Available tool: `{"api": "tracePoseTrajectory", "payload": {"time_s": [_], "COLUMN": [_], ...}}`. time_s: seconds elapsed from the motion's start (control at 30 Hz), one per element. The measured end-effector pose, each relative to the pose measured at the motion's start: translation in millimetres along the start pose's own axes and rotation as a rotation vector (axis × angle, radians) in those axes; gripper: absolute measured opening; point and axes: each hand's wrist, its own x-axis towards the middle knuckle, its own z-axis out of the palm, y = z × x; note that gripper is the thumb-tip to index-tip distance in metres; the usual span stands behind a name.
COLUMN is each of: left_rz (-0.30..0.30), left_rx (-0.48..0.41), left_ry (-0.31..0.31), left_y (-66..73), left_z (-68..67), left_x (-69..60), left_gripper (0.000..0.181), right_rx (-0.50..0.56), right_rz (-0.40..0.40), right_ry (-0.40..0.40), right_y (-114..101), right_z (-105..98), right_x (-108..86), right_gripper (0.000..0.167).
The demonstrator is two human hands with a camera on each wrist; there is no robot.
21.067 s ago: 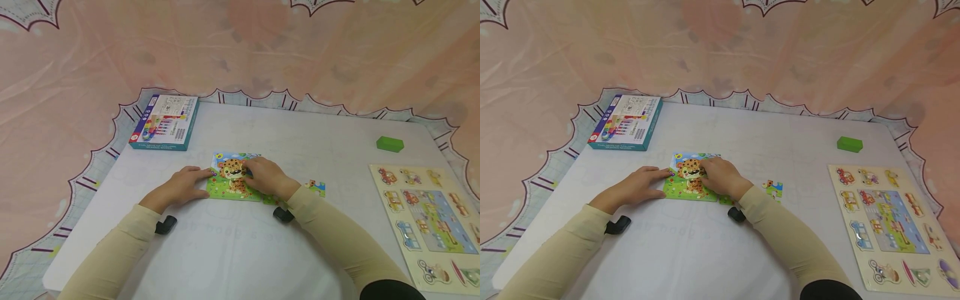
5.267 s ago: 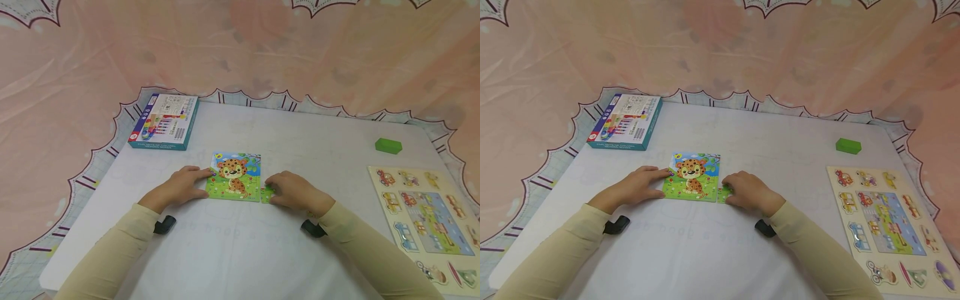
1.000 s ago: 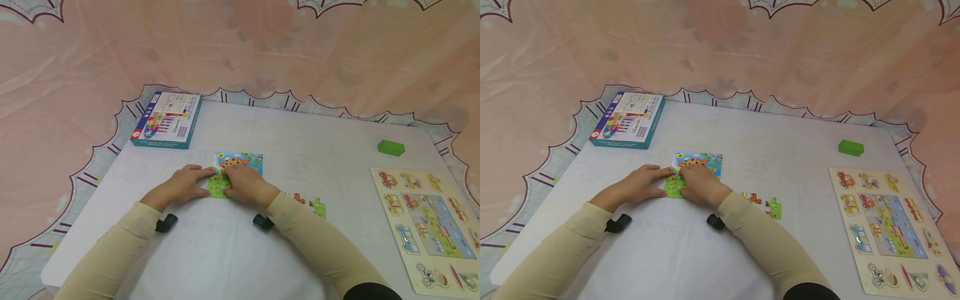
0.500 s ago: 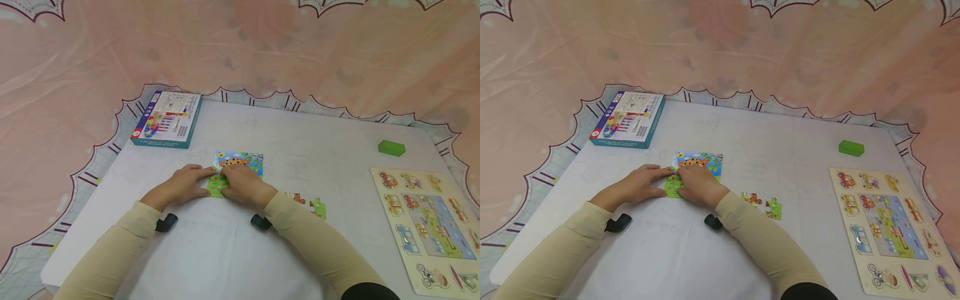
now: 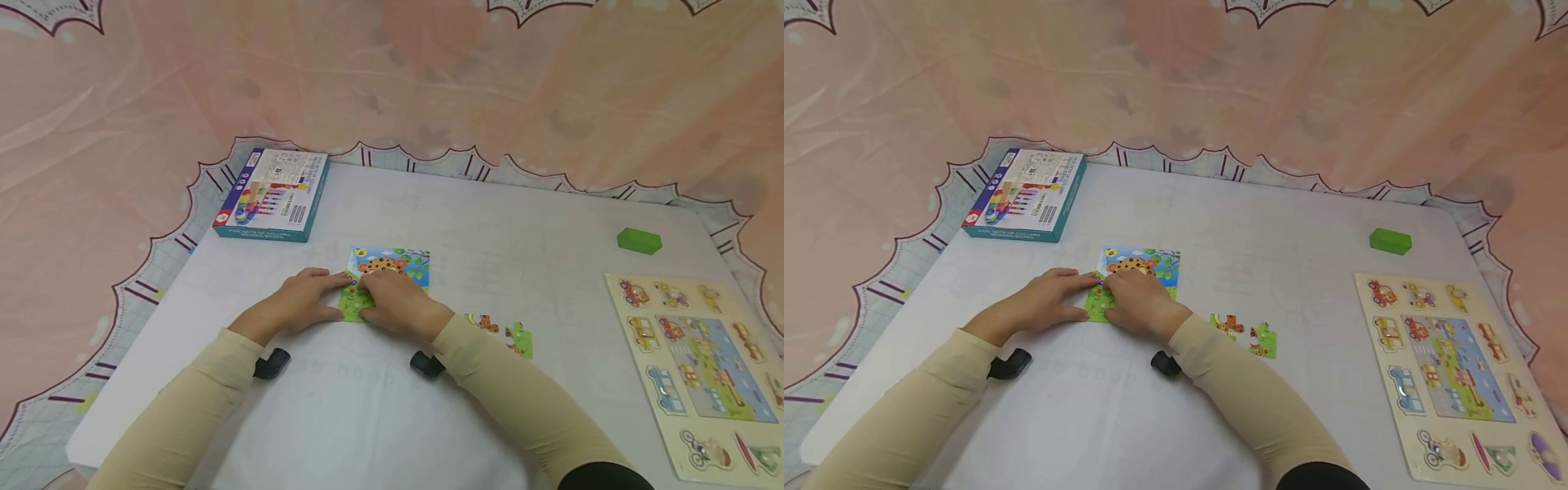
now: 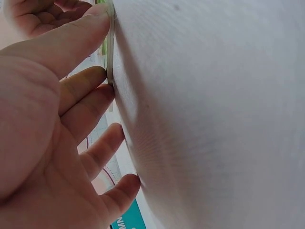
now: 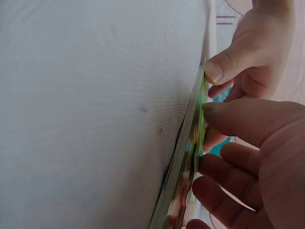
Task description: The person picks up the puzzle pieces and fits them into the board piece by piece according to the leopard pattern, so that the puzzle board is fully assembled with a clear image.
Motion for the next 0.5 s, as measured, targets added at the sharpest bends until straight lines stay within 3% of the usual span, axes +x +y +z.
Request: {"api": "tracePoseTrajectory", "payload": {"time_s": [0.5], "left_rz": [-0.004], "left_rx": [-0.011], "left_ry": [-0.001], "left_y": [-2.0], "left_z": [2.3], "left_x": [2.8], "left_gripper": [0.067], "right_rx": [0.033], "right_rz": [-0.066], "right_ry": [-0.016], "right_y": [6.7], "right_z": [-0.7], "right_x": [-6.2], "right_gripper": [0.032]}}
